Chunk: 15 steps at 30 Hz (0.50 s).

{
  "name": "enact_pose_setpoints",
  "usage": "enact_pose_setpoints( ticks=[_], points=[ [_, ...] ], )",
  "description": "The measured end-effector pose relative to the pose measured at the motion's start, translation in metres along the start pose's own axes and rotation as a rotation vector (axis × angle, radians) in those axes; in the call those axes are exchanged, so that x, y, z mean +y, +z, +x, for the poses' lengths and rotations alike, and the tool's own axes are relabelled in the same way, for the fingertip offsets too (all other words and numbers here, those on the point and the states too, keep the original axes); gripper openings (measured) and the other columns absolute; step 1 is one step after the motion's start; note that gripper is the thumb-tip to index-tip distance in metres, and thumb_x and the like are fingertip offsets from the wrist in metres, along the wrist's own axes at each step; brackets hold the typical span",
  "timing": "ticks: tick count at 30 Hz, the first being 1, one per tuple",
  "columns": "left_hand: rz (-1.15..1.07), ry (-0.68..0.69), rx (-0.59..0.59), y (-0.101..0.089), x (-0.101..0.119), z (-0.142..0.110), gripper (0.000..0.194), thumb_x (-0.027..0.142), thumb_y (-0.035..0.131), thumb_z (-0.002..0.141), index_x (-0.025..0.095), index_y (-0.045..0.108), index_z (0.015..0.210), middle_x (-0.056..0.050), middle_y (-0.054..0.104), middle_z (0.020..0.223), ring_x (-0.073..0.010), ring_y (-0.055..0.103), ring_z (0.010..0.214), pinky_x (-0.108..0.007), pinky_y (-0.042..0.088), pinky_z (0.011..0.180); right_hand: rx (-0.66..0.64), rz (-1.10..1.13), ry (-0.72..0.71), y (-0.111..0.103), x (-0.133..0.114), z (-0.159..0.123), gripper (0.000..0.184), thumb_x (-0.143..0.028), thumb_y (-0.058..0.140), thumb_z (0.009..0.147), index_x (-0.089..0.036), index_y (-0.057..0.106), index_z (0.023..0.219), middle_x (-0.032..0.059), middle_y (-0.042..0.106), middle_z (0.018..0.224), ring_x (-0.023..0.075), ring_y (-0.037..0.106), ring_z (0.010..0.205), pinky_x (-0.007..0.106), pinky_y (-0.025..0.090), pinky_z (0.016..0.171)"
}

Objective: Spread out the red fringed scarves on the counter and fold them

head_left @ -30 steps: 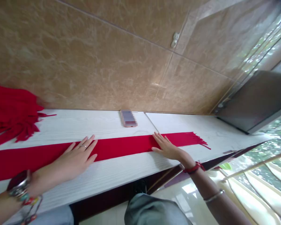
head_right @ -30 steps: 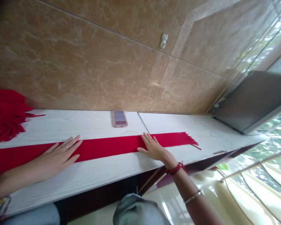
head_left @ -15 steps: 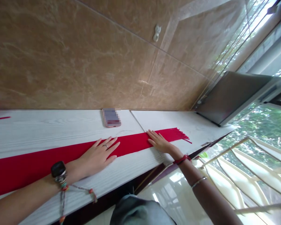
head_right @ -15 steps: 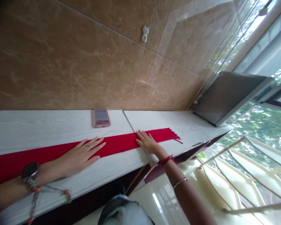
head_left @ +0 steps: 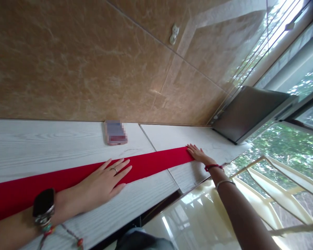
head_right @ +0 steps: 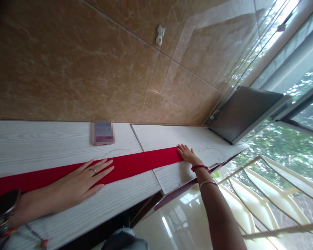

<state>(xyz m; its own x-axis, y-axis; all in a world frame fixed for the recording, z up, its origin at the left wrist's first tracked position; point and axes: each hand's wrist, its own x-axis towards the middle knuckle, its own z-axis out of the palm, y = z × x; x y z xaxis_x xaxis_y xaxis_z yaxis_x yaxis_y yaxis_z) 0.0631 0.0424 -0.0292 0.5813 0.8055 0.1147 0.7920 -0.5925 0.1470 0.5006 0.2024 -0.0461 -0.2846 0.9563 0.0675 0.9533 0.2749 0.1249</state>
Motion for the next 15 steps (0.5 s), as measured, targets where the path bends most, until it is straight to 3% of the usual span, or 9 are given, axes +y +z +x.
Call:
enact_pose_setpoints(
  ticks=[2, 4, 6, 10, 12, 15],
  points=[
    [-0.005, 0.007, 0.020, 0.003, -0.001, 0.000, 0.046, 0.035, 0.036, 0.086, 0.024, 0.040, 0.130, -0.004, 0.035, 0.139, -0.0194, 0.028, 0.129, -0.039, 0.016, 0.107, 0.043, 0.008, 0.028, -0.008, -0.017, 0.002, 0.045, -0.027, 0.023, 0.092, -0.008, 0.038, 0.130, 0.0230, 0.030, 0.138, 0.0329, 0.021, 0.129, 0.062, 0.025, 0.094],
    [0.001, 0.022, 0.036, 0.004, -0.002, -0.003, 0.043, 0.032, 0.036, 0.086, 0.024, 0.044, 0.128, -0.004, 0.039, 0.136, -0.0200, 0.034, 0.126, -0.039, 0.021, 0.105, 0.087, 0.038, -0.019, -0.020, -0.053, 0.001, 0.048, -0.031, 0.029, 0.091, -0.009, 0.034, 0.133, 0.0195, 0.029, 0.140, 0.0271, 0.019, 0.131, 0.053, 0.025, 0.100],
    [0.028, 0.023, 0.037, 0.003, -0.003, -0.008, 0.041, 0.027, 0.036, 0.085, 0.024, 0.048, 0.125, -0.005, 0.043, 0.134, -0.0210, 0.041, 0.122, -0.038, 0.028, 0.103, 0.141, 0.147, -0.267, -0.036, -0.103, -0.007, 0.046, -0.033, 0.035, 0.089, -0.011, 0.040, 0.129, 0.0154, 0.037, 0.137, 0.0223, 0.024, 0.130, 0.044, 0.028, 0.103],
    [0.132, -0.073, -0.040, -0.009, -0.003, -0.029, 0.044, 0.013, 0.037, 0.081, 0.022, 0.051, 0.121, -0.007, 0.046, 0.132, -0.0253, 0.051, 0.111, -0.039, 0.043, 0.088, 0.128, 0.253, -0.721, -0.070, -0.205, -0.036, 0.041, -0.034, 0.041, 0.088, -0.013, 0.052, 0.121, 0.0110, 0.050, 0.127, 0.0173, 0.044, 0.117, 0.031, 0.037, 0.099],
    [0.179, -0.124, -0.077, -0.016, -0.002, -0.041, 0.050, 0.005, 0.035, 0.077, 0.021, 0.051, 0.122, -0.008, 0.050, 0.128, -0.0255, 0.054, 0.108, -0.039, 0.046, 0.084, 0.133, 0.233, -0.835, -0.078, -0.237, -0.048, 0.037, -0.031, 0.040, 0.088, -0.015, 0.054, 0.118, 0.0085, 0.055, 0.121, 0.0168, 0.049, 0.112, 0.031, 0.039, 0.097],
    [0.212, -0.138, -0.076, -0.021, 0.001, -0.054, 0.057, -0.003, 0.032, 0.074, 0.019, 0.049, 0.123, -0.008, 0.051, 0.127, -0.0234, 0.052, 0.110, -0.038, 0.045, 0.087, 0.157, 0.134, -0.892, -0.076, -0.255, -0.058, 0.035, -0.020, 0.036, 0.088, -0.012, 0.055, 0.116, 0.0094, 0.059, 0.117, 0.0181, 0.052, 0.109, 0.033, 0.040, 0.096]
  ],
)
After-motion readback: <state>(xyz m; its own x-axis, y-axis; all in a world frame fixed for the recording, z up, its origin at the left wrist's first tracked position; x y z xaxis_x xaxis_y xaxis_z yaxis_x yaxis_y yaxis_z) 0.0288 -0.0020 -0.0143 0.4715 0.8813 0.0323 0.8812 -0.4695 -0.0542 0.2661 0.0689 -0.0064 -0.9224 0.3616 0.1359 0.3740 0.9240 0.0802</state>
